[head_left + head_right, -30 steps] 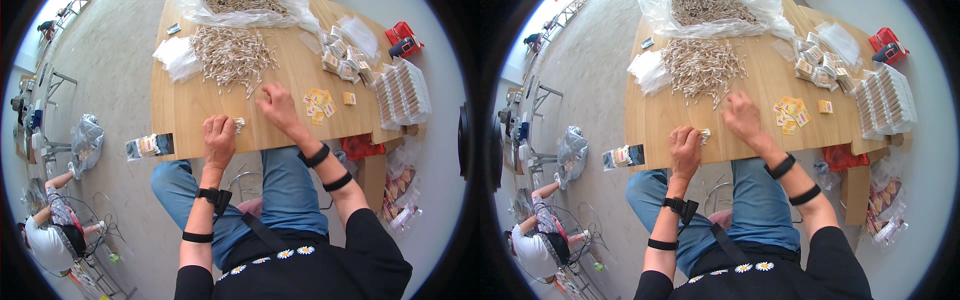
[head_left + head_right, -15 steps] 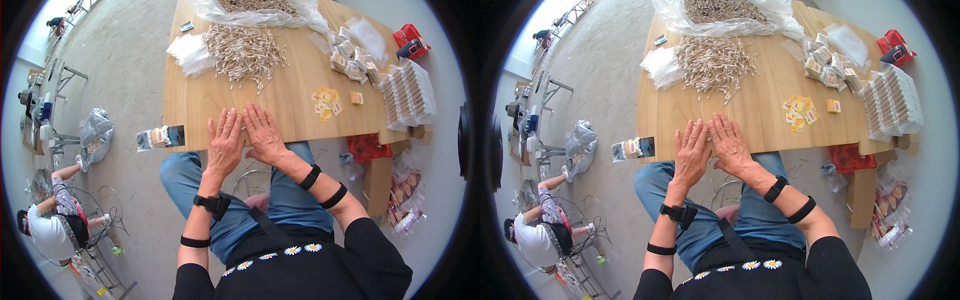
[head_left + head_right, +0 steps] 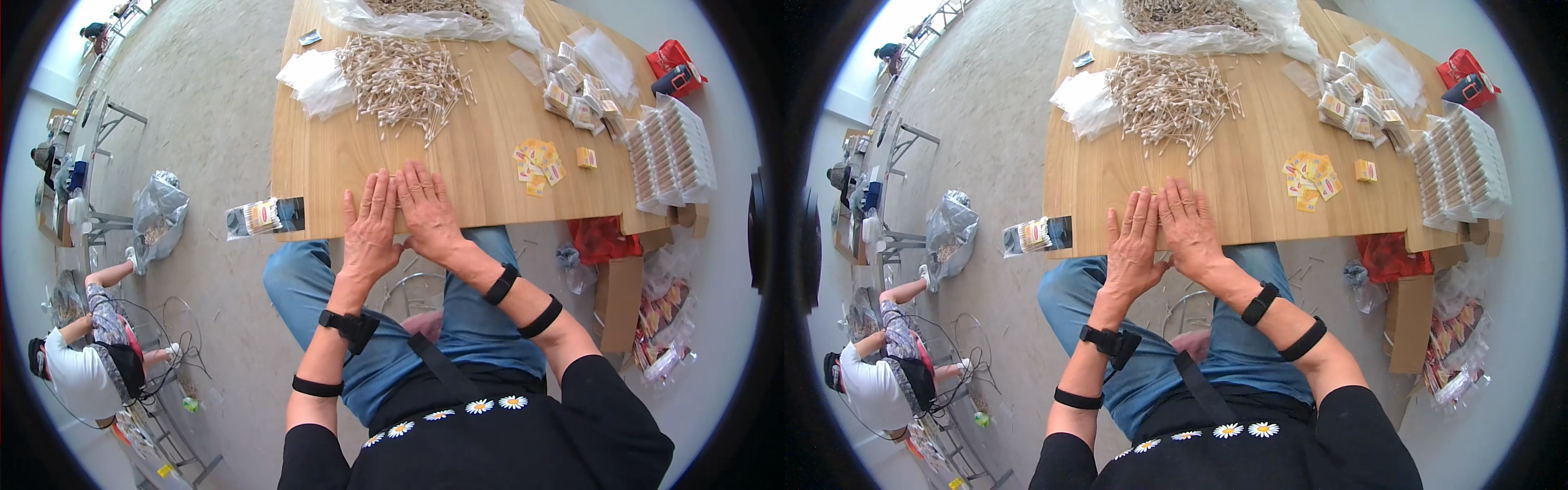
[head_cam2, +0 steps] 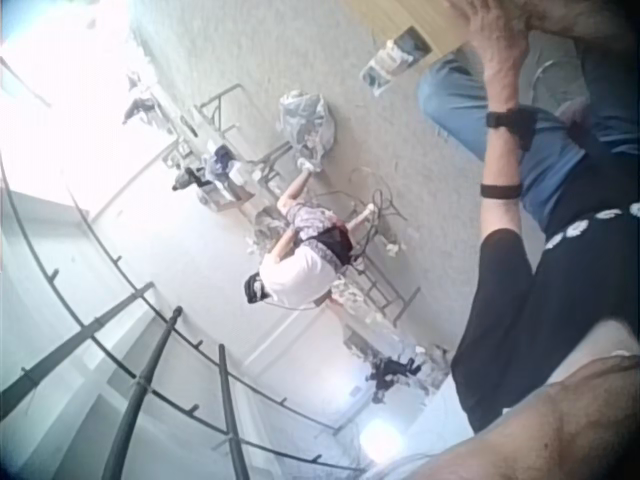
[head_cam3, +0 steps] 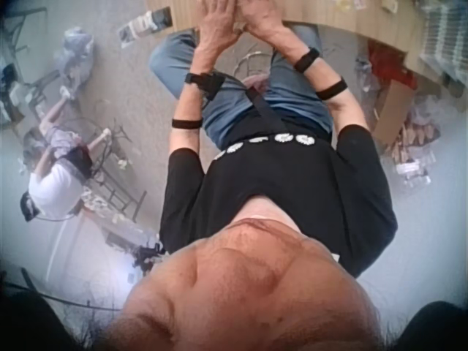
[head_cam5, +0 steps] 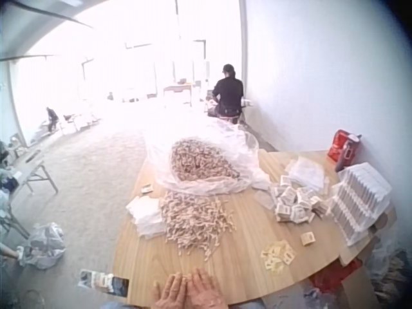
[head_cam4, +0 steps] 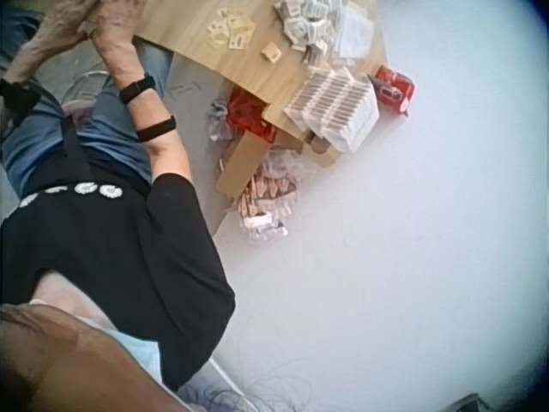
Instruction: Organizing and packing small wooden sticks into packaging sleeves at a workshop table.
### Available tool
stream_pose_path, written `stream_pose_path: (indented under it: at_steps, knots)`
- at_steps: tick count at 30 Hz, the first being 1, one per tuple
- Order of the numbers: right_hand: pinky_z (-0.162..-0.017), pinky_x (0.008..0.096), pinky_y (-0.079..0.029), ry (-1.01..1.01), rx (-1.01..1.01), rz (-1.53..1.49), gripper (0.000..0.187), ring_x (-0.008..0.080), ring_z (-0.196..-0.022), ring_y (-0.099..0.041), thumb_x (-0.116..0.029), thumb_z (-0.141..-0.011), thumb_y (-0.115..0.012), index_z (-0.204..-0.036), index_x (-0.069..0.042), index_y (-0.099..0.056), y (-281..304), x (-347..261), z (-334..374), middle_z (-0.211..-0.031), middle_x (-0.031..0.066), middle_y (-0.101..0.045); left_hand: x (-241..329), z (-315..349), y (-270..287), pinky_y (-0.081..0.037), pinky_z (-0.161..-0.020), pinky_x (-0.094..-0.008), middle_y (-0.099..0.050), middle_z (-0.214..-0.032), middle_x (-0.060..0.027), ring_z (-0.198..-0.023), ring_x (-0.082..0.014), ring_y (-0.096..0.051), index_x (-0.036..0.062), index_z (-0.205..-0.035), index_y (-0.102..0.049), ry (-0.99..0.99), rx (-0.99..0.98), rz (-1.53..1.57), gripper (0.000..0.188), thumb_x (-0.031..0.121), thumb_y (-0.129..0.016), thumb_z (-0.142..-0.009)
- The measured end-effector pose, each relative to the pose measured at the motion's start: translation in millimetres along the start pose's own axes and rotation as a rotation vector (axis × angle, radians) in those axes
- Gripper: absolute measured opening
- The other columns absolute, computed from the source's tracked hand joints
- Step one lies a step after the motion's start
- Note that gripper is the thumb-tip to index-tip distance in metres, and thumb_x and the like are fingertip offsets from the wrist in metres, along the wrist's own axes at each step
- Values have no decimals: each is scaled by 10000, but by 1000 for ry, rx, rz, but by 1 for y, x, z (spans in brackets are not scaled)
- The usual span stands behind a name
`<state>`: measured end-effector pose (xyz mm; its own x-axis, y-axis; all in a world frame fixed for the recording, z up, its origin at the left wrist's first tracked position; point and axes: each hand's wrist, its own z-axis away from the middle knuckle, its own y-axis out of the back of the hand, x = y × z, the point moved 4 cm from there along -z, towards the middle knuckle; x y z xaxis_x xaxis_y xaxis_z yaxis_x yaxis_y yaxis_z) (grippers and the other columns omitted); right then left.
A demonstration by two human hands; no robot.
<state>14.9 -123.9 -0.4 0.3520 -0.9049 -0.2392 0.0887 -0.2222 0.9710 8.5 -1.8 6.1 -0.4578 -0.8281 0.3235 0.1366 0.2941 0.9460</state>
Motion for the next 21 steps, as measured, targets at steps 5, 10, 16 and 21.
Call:
stream_pose_path:
  at_steps: [5,10,16,21]
  knots:
    - [-1241,494,-143,-12,171,40,1116,396,-1523,-158,-258,-627,-848,-1526,56,-266,-12,-9,-4,-1605,252,-229,-2,0,-12,-101,-1239,-500,-230,-1635,-174,-1538,-309,-170,10,-1568,-223,24,152,-24,1079,123,-790,-657]
    - [-1246,474,-131,29,168,8,880,384,-1520,-175,-173,-744,-698,-1498,75,-316,-11,-9,-4,-1595,260,-248,-6,2,-4,-101,-1243,-489,-235,-1628,-189,-1534,-314,-179,-10,-1561,-210,43,149,63,1104,108,-797,-634]
    - [-1247,475,-139,66,88,11,880,384,-1517,-185,-190,-753,-707,-1499,69,-319,-5,-13,-1,-1591,258,-257,-20,0,-5,-75,-1235,-529,-236,-1628,-194,-1533,-328,-177,-24,-1555,-216,180,141,-24,1084,146,-799,-657]
    - [-1240,477,-162,73,228,-31,891,393,-1508,-210,-195,-756,-717,-1506,66,-312,-16,-24,-6,-1582,264,-276,-15,0,-23,-60,-1220,-561,-244,-1626,-199,-1535,-336,-171,-17,-1552,-240,175,283,-180,960,149,-728,-742]
